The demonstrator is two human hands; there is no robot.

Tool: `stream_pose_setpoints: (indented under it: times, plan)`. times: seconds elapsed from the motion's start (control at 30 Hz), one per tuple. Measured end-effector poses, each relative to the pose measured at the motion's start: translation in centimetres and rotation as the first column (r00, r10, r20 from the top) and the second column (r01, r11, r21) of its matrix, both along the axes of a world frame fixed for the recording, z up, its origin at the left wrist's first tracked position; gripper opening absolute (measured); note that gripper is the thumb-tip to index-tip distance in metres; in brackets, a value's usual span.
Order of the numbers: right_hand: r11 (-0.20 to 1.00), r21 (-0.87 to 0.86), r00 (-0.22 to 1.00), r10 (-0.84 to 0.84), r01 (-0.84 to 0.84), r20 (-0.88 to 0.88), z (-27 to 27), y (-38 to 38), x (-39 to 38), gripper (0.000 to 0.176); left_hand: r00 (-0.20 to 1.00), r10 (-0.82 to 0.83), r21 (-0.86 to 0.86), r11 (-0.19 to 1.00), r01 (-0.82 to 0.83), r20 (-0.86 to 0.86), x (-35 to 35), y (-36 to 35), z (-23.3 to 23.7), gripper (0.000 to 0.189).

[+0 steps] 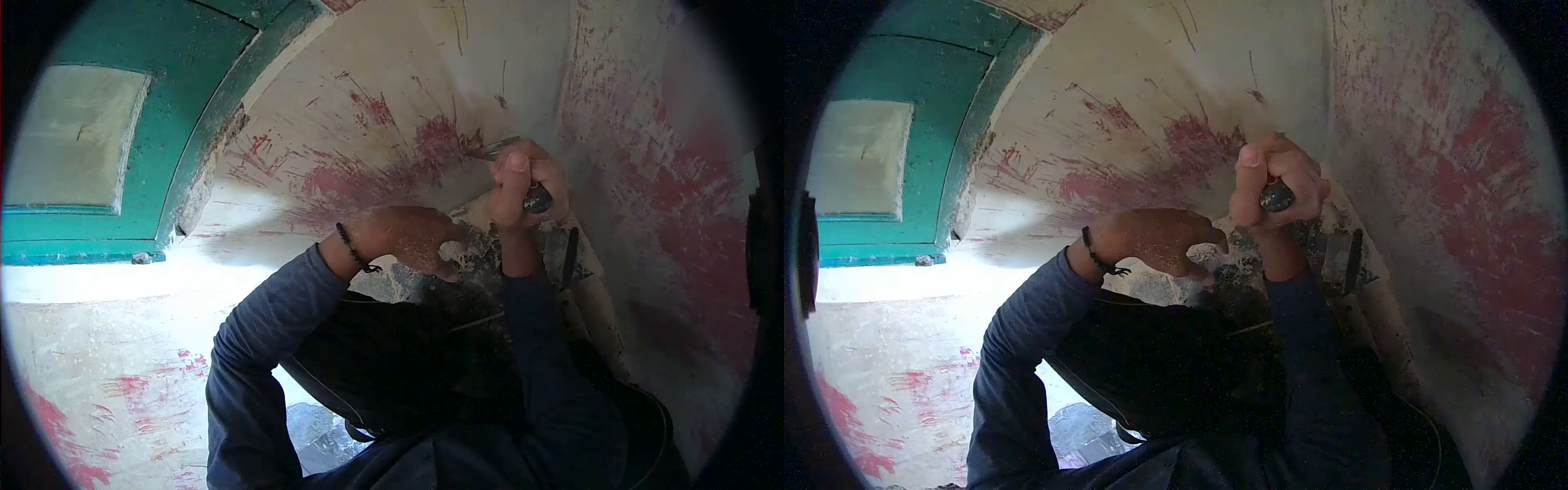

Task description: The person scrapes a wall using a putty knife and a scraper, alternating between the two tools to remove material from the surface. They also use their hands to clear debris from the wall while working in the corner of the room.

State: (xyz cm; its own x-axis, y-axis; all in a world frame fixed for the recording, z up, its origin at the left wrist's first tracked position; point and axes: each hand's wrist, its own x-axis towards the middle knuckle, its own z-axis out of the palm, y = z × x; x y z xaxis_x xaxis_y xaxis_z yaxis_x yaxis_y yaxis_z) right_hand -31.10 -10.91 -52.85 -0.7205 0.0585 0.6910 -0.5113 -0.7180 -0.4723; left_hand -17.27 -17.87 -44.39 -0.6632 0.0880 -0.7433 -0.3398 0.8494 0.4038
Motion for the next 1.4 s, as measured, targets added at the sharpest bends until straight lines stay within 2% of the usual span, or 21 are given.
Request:
stream_pose_setpoints:
  times: [0.1, 0.2, 0.3, 0.4, 0.5, 0.57, 0.63, 0.7, 0.8, 0.9, 1.0, 1.1, 1.2, 1.3, 1.4]
  plan:
    - [0.989, -0.130, 0.998, 0.067, -0.066, 0.004, 0.7, 1.0, 0.5, 0.025, 1.000, -0.026, -0.059, 0.998, 0.026, 0.002, -0.1, -0.1, -0.3, 0.057]
    - [0.993, 0.115, 0.999, -0.032, 0.033, -0.017, -0.9, 0.3, 0.1, 0.027, 1.000, -0.005, -0.009, 1.000, 0.005, 0.020, -0.5, 0.0, -0.1, 0.057]
    - [0.980, -0.198, 0.996, 0.050, -0.034, 0.075, 1.0, 0.9, 0.7, 0.030, 1.000, -0.023, -0.055, 0.998, 0.024, 0.013, -0.5, 0.1, -0.4, 0.058]
    - [1.000, 0.003, 0.998, 0.023, -0.023, 0.051, 0.1, 0.4, 0.2, 0.026, 1.000, -0.008, 0.018, 1.000, 0.009, -0.008, -0.4, -0.2, -0.5, 0.058]
    - [0.992, 0.106, 0.998, 0.061, -0.063, 0.017, 0.7, 2.1, -0.4, 0.024, 1.000, -0.017, -0.029, 0.999, 0.017, 0.003, -0.5, -0.2, -0.4, 0.057]
    - [0.988, 0.148, 0.999, -0.046, 0.046, -0.003, -0.7, 1.5, 0.0, 0.026, 1.000, -0.020, -0.022, 1.000, 0.020, -0.016, -0.4, -0.5, -0.5, 0.057]
    - [0.985, 0.148, 0.996, -0.086, 0.084, 0.007, -0.8, 1.7, 0.3, 0.026, 1.000, -0.019, -0.005, 1.000, 0.019, -0.018, -0.2, -0.1, -0.6, 0.058]
    - [0.995, 0.074, 0.997, -0.068, 0.065, 0.047, -0.1, 1.3, 0.1, 0.025, 1.000, -0.022, -0.011, 1.000, 0.022, -0.007, -0.5, -0.2, -0.3, 0.058]
    - [0.998, -0.020, 0.999, 0.052, -0.051, 0.018, 0.2, 1.2, 0.0, 0.023, 1.000, 0.013, 0.014, 1.000, -0.013, -0.008, -0.4, 0.0, 0.0, 0.058]
    - [0.994, -0.106, 0.992, 0.041, -0.029, 0.119, 1.1, 0.4, -0.1, 0.026, 1.000, -0.003, -0.007, 1.000, 0.003, 0.010, -0.6, -0.2, -0.3, 0.057]
    - [0.987, -0.161, 0.998, 0.034, -0.025, 0.055, 0.7, 0.6, 0.6, 0.031, 1.000, -0.011, -0.040, 0.999, 0.012, 0.023, -0.6, -0.2, -0.4, 0.055]
    - [0.999, 0.008, 0.997, 0.037, -0.038, 0.064, 0.5, 1.2, 0.4, 0.029, 1.000, -0.010, -0.007, 1.000, 0.010, 0.006, -0.7, -0.1, -0.3, 0.055]
    - [0.979, -0.201, 0.999, 0.043, -0.040, 0.012, 1.2, 0.9, 0.5, 0.028, 1.000, 0.000, 0.007, 1.000, 0.000, -0.012, -0.4, -0.2, -0.5, 0.056]
    - [0.999, -0.036, 1.000, -0.001, 0.002, 0.025, 0.9, 0.3, -0.2, 0.030, 1.000, -0.020, -0.019, 1.000, 0.019, -0.009, -0.4, -0.3, -0.8, 0.056]
    - [0.978, -0.206, 0.997, 0.054, -0.041, 0.061, 1.4, 1.0, 0.4, 0.033, 1.000, -0.027, -0.040, 0.999, 0.028, 0.007, -0.5, -0.2, -0.5, 0.057]
